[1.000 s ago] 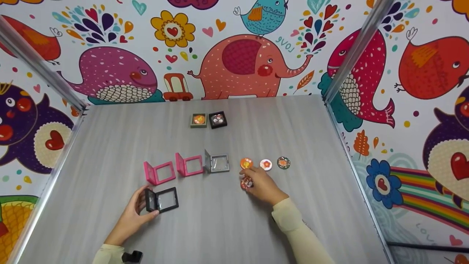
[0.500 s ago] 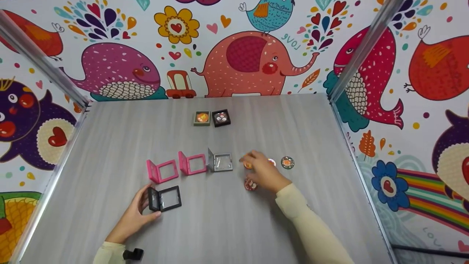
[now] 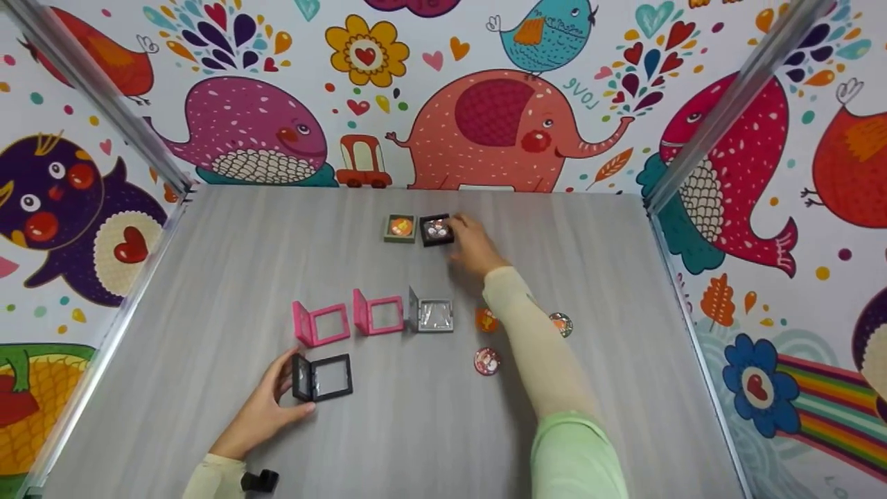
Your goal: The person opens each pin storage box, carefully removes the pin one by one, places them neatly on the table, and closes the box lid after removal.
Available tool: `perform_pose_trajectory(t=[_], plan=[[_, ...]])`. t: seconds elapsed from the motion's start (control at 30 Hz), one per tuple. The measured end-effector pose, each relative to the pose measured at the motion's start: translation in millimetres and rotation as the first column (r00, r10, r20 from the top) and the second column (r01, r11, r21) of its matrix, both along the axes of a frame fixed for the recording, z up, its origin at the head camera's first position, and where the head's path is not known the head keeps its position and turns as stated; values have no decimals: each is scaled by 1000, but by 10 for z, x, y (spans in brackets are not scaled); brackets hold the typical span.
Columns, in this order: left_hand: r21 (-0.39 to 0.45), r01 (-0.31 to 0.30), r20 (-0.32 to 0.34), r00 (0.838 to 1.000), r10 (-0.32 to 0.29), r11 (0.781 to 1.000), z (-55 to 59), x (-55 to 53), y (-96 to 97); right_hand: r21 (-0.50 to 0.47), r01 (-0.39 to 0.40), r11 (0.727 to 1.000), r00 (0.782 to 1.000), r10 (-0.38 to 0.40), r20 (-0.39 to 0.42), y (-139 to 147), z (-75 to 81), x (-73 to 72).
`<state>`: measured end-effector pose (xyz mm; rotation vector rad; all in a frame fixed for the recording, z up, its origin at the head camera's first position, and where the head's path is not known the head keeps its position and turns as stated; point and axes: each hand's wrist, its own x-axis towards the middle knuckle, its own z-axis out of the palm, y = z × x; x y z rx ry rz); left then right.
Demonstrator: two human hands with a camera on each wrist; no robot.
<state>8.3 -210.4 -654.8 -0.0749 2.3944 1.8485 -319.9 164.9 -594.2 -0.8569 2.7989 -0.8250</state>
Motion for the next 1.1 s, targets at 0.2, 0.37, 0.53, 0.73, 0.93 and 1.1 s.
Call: perform_pose_trajectory(t=[0.2,0.37,0.53,0.73,0.93,1.1], plan=[[19,2,14,1000,-3,1000,4,7,15,80,71,994,991,-80,106,-184,-140,-279],[20,1,12,1000,-1,1000,10,9,6,121,102,987,977,-122,173,-309,-166,-383],[14,21,-10,1000,-21,1000,7,4,-10,178,96,979,976,-127,174,-415,-165,-445],[22,15,-21,1000,-15,1000,-8,9,-6,206,52,977,989,-78,124,-448,-144,-462],[6,26,-32,999,-25,1000,-15,8,-6,162,27,986,997,-38,67,-303,-30,-387],[32,23,-32,999,-22,999,-7,-5,-23,181,-33,983,999,32,9,-127,275,-118]])
